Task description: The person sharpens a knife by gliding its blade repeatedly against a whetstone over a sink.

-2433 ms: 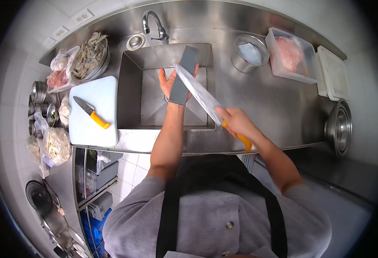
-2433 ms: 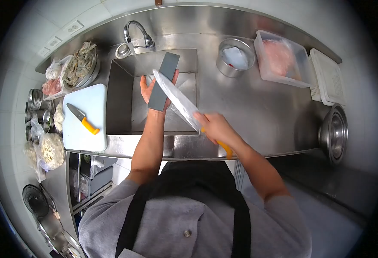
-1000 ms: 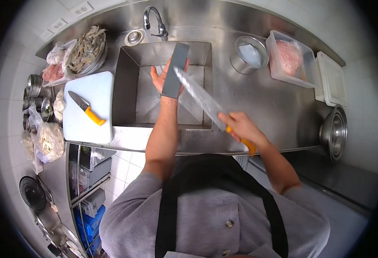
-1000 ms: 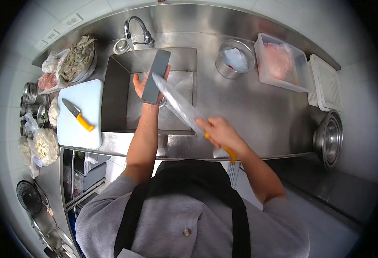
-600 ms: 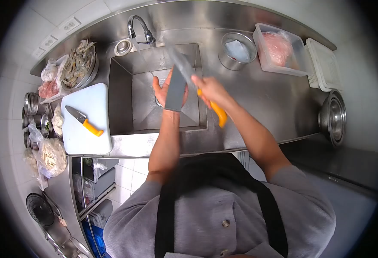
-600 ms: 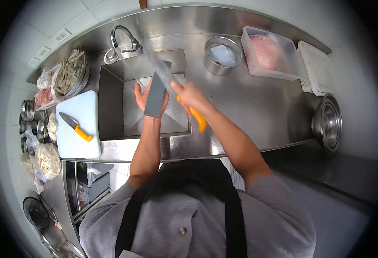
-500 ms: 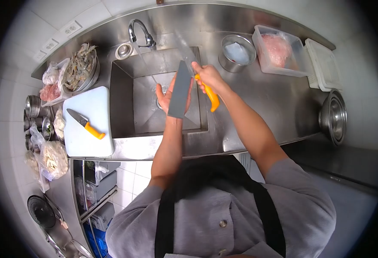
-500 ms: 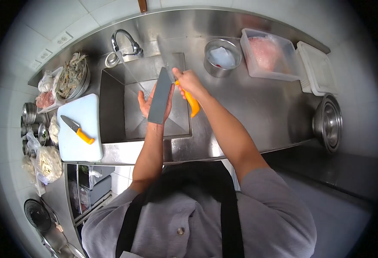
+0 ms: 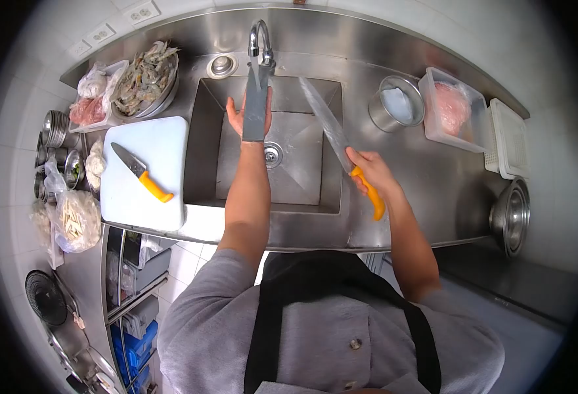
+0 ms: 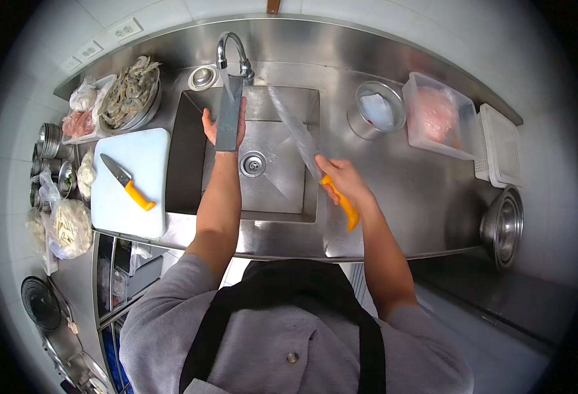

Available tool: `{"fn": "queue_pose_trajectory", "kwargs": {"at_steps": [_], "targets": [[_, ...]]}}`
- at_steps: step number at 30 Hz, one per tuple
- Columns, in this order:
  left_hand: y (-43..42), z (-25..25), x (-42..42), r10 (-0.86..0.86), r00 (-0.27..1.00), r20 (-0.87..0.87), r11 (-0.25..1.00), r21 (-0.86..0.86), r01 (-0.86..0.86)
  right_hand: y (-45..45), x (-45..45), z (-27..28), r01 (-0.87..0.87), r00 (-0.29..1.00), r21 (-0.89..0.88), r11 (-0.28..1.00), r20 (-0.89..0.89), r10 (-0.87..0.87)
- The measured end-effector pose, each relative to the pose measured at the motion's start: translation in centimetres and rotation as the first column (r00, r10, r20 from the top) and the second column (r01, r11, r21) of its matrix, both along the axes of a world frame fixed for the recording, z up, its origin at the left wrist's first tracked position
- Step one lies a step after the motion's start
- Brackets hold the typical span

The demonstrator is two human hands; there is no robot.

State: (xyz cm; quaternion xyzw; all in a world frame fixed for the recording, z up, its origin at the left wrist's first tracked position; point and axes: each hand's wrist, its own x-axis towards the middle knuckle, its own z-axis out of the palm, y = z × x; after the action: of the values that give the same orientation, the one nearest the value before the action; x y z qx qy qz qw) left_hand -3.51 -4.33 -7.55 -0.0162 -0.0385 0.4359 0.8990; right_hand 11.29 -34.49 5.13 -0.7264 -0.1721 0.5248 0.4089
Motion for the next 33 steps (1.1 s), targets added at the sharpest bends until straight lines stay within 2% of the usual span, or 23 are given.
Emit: {"fn": "queue_pose_trajectory", "kwargs": {"at_steps": [1, 3, 5, 8, 11, 13, 14, 15, 17, 18, 19, 21, 23, 25, 26, 28, 29, 31, 32, 33], "targets": [[0.0, 0.3, 0.5, 0.024, 0.986, -0.168, 0.999, -0.028, -0.029, 1.4, 0.1, 0.1, -0.077, 0.996, 0.029, 0.997, 0.035, 0.076], [-0.9, -0.1, 0.5, 0.013, 0.985, -0.172, 1.0, -0.013, -0.016, 5.4, 0.4, -0.1, -0.205, 0.975, 0.045, 0.978, 0.099, 0.199], [-2.6, -1.1, 0.0, -0.009, 0.97, -0.244, 0.99, -0.137, -0.025, 10.6, 0.5, -0.8, -0.283, 0.954, 0.061, 0.957, 0.12, 0.274], [-5.1, -2.7, -0.7, 0.032, 0.981, -0.191, 0.979, -0.192, -0.07, 18.2, 0.8, -1.5, -0.349, 0.932, 0.121, 0.929, 0.148, 0.331], [-5.5, -2.3, -2.0, 0.065, 0.984, -0.168, 0.957, -0.268, -0.109, 24.4, 1.4, -1.1, -0.41, 0.903, 0.088, 0.908, 0.181, 0.39], [-4.7, -2.1, -2.7, 0.083, 0.974, -0.213, 0.95, -0.277, -0.141, 26.6, 1.0, 0.0, -0.548, 0.783, 0.076, 0.833, 0.397, 0.478], [-4.1, -2.0, -2.9, 0.08, 0.973, -0.215, 0.951, -0.277, -0.14, 26.9, 1.0, 0.6, -0.566, 0.732, 0.015, 0.824, 0.468, 0.495], [-3.1, -2.3, -2.8, 0.093, 0.976, -0.198, 0.953, -0.265, -0.145, 26.5, 0.7, 0.0, -0.562, 0.736, 0.014, 0.827, 0.465, 0.492], [-1.6, -2.6, -2.5, 0.094, 0.98, -0.178, 0.956, -0.26, -0.139, 24.7, 0.2, -1.5, -0.652, 0.521, 0.171, 0.738, 0.809, 0.272], [-0.8, -2.2, -2.1, 0.076, 0.979, -0.189, 0.955, -0.269, -0.126, 23.1, -1.1, 0.9, -0.579, 0.574, 0.061, 0.813, 0.739, 0.353], [-0.4, -1.6, -1.7, 0.058, 0.978, -0.199, 0.954, -0.278, -0.113, 21.7, -1.7, 1.3, -0.573, 0.573, 0.055, 0.817, 0.74, 0.352], [-0.1, -0.2, -0.9, 0.047, 0.982, -0.183, 0.967, -0.239, -0.09, 18.9, -2.2, 1.7, -0.529, 0.488, -0.044, 0.848, 0.801, 0.346], [-0.6, 1.6, -0.3, 0.029, 0.985, -0.169, 0.978, -0.2, -0.064, 15.9, -2.4, 2.0, -0.512, 0.48, -0.036, 0.858, 0.817, 0.32], [-1.1, 3.2, -0.1, 0.089, 0.969, -0.231, 0.99, -0.087, -0.112, 12.9, -2.1, 1.6, -0.529, 0.233, -0.231, 0.817, 0.886, 0.401], [-1.1, 3.0, -0.2, 0.043, 0.988, -0.145, 0.992, -0.11, -0.059, 11.1, -1.8, 1.4, -0.526, 0.235, -0.229, 0.819, 0.886, 0.399], [-1.2, 3.0, -0.5, 0.02, 0.992, -0.126, 0.994, -0.104, -0.033, 7.9, -0.5, 1.2, -0.597, 0.303, -0.107, 0.795, 0.888, 0.347], [-1.5, 3.1, -0.6, -0.003, 0.994, -0.106, 0.995, -0.101, -0.007, 7.1, 0.8, 1.1, -0.6, 0.303, -0.103, 0.793, 0.889, 0.344], [-3.0, 3.7, -0.5, -0.002, 0.989, -0.146, 0.993, -0.117, -0.015, 6.8, 2.6, 2.4, -0.411, 0.479, -0.151, 0.899, 0.803, 0.354], [-4.0, 4.1, -0.3, -0.011, 0.982, -0.186, 0.99, -0.14, -0.016, 7.0, 2.3, 3.9, -0.359, 0.44, -0.279, 0.891, 0.791, 0.425], [-4.6, 4.2, -0.2, -0.014, 0.982, -0.186, 0.991, -0.137, -0.012, 6.8, 1.3, 3.2, -0.355, 0.441, -0.276, 0.893, 0.793, 0.421]]}}
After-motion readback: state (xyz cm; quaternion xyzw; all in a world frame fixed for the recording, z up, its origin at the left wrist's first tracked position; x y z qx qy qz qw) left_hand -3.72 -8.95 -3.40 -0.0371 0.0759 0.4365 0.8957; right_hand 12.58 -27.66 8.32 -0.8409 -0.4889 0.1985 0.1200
